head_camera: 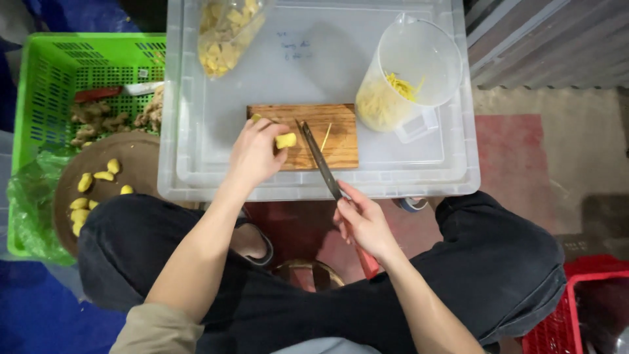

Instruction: Slicing ginger into thin strips on a wooden cutting board and placing them into a plastic container.

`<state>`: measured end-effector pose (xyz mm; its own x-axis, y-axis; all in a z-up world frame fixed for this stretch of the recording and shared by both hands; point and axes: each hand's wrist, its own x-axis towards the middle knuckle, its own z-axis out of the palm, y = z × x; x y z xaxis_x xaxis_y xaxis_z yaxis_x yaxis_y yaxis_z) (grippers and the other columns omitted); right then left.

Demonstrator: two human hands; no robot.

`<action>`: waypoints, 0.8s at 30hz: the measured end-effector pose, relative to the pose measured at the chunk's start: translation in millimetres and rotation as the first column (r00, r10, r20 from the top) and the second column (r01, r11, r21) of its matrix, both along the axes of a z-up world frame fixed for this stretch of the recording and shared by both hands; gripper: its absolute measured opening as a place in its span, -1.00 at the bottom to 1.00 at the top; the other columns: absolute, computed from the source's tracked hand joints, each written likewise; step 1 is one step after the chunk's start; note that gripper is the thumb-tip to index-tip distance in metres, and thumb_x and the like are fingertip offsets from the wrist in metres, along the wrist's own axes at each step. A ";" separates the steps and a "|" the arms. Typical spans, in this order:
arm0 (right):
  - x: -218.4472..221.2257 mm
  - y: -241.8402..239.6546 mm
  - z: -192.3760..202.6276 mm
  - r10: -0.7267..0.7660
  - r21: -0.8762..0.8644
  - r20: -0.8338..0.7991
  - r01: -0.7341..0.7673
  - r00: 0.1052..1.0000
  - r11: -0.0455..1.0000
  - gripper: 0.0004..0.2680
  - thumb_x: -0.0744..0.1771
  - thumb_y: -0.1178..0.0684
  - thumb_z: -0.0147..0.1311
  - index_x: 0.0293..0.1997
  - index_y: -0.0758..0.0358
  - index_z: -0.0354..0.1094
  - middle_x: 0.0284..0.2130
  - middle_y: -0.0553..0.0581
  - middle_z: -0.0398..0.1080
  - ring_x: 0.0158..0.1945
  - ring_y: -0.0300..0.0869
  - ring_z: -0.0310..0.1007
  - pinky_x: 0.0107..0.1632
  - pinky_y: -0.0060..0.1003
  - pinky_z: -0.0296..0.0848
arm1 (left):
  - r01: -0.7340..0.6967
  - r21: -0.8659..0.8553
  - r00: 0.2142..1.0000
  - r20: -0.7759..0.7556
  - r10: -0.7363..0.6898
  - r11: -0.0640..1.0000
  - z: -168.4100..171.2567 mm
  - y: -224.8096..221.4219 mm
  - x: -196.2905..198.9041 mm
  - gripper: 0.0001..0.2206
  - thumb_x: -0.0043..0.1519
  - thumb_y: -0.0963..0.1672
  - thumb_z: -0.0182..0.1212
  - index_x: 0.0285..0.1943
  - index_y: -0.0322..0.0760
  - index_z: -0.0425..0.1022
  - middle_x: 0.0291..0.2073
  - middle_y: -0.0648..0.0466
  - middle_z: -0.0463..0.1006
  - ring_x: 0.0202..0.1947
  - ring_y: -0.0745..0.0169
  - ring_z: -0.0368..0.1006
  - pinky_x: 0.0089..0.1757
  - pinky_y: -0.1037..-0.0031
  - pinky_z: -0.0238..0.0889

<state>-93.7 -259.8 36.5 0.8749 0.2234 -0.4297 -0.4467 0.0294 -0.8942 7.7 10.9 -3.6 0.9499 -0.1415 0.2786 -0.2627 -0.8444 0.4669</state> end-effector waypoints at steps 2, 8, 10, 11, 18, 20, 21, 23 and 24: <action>-5.2 -9.6 2.5 0.009 -0.027 -0.015 -0.010 1.000 1.000 -0.64 0.40 0.16 -0.06 0.40 0.31 0.16 -0.48 0.35 0.43 -0.70 -0.05 0.40 -0.75 -0.26 0.42 | -0.052 -0.061 0.998 0.037 0.055 0.997 0.2 -4.3 -2.0 -0.61 -0.10 -0.16 0.53 -0.05 -0.05 0.66 -0.24 0.14 0.52 -0.15 -0.01 0.49 -0.12 0.36 0.45; -14.2 -24.6 24.7 -0.059 -0.146 -0.040 0.053 0.997 0.988 -0.63 0.39 0.18 -0.08 0.41 0.28 0.15 -0.48 0.32 0.42 -0.69 -0.09 0.37 -0.73 -0.31 0.40 | -0.096 -0.194 0.995 -0.044 0.089 0.976 2.1 -21.8 -13.0 -0.55 -0.17 -0.09 0.67 -0.08 -0.08 0.64 -0.30 0.18 0.48 -0.18 0.12 0.51 -0.14 0.39 0.47; -11.8 -27.0 21.2 -0.077 -0.120 0.009 0.077 0.997 0.990 -0.66 0.40 0.19 -0.13 0.40 0.31 0.17 -0.47 0.33 0.40 -0.68 -0.08 0.38 -0.72 -0.29 0.41 | -0.062 -0.227 0.995 -0.094 0.042 0.972 4.5 -22.7 -14.6 -0.49 -0.22 -0.09 0.68 -0.04 -0.14 0.65 -0.37 0.16 0.51 -0.18 0.07 0.50 -0.11 0.31 0.43; -11.3 -27.6 20.8 -0.080 -0.123 0.009 0.080 0.997 0.989 -0.66 0.40 0.19 -0.13 0.40 0.31 0.17 -0.47 0.33 0.40 -0.68 -0.08 0.38 -0.72 -0.29 0.41 | -0.059 -0.230 0.995 -0.094 0.038 0.971 1.7 -21.9 -13.8 -0.49 -0.22 -0.09 0.68 -0.04 -0.14 0.65 -0.37 0.16 0.51 -0.18 0.07 0.50 -0.11 0.31 0.43; -15.9 -14.0 10.9 -0.082 0.008 -0.016 0.082 0.997 0.997 -0.67 0.40 0.16 -0.09 0.37 0.26 0.22 -0.48 0.32 0.39 -0.69 -0.07 0.38 -0.73 -0.31 0.40 | -0.072 -0.140 0.975 -0.220 0.040 0.987 33.6 -16.0 -21.8 -0.38 -0.19 -0.10 0.63 0.14 -0.05 0.58 -0.23 0.15 0.54 -0.08 -0.03 0.49 -0.07 0.21 0.43; -16.6 -10.0 5.9 -0.084 0.022 -0.016 0.084 0.996 0.996 -0.67 0.40 0.16 -0.08 0.37 0.26 0.22 -0.49 0.32 0.39 -0.69 -0.07 0.38 -0.74 -0.30 0.40 | -0.079 -0.126 0.969 -0.243 0.046 0.989 34.4 -16.6 -22.4 -0.37 -0.16 -0.07 0.62 0.17 -0.08 0.56 -0.16 0.10 0.54 -0.04 -0.09 0.48 -0.05 0.19 0.42; -16.9 -8.6 1.5 -0.069 0.031 -0.004 0.070 0.998 0.997 -0.66 0.40 0.17 -0.09 0.39 0.28 0.20 -0.49 0.33 0.39 -0.69 -0.07 0.38 -0.73 -0.31 0.40 | -0.072 -0.142 0.969 -0.247 0.035 0.987 29.8 -17.0 -21.8 -0.38 -0.14 -0.07 0.61 0.18 -0.10 0.56 -0.13 0.10 0.58 -0.02 -0.04 0.50 -0.04 0.25 0.41; -17.4 -5.5 -5.2 -0.058 0.039 0.006 0.058 0.998 0.998 -0.66 0.40 0.17 -0.10 0.40 0.30 0.17 -0.49 0.33 0.38 -0.69 -0.08 0.38 -0.73 -0.32 0.39 | -0.062 -0.160 0.968 -0.250 0.020 0.985 22.3 -19.4 -21.4 -0.39 -0.12 -0.06 0.60 0.18 -0.13 0.56 -0.11 0.11 0.61 0.00 0.01 0.51 -0.03 0.31 0.41; -17.1 -4.0 -7.4 -0.058 0.040 0.009 0.057 0.998 0.998 -0.66 0.40 0.17 -0.09 0.39 0.31 0.18 -0.49 0.34 0.39 -0.69 -0.08 0.38 -0.73 -0.32 0.39 | -0.071 -0.170 0.973 -0.231 0.030 0.983 19.6 -21.2 -21.4 -0.46 -0.07 -0.07 0.59 0.14 -0.14 0.58 -0.14 0.11 0.62 -0.03 0.01 0.51 -0.05 0.33 0.41</action>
<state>-110.8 -263.8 29.0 0.8912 0.1891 -0.4123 -0.4339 0.0904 -0.8964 -13.7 -10.4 16.0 0.9956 -0.0596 0.0718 -0.0920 -0.7530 0.6515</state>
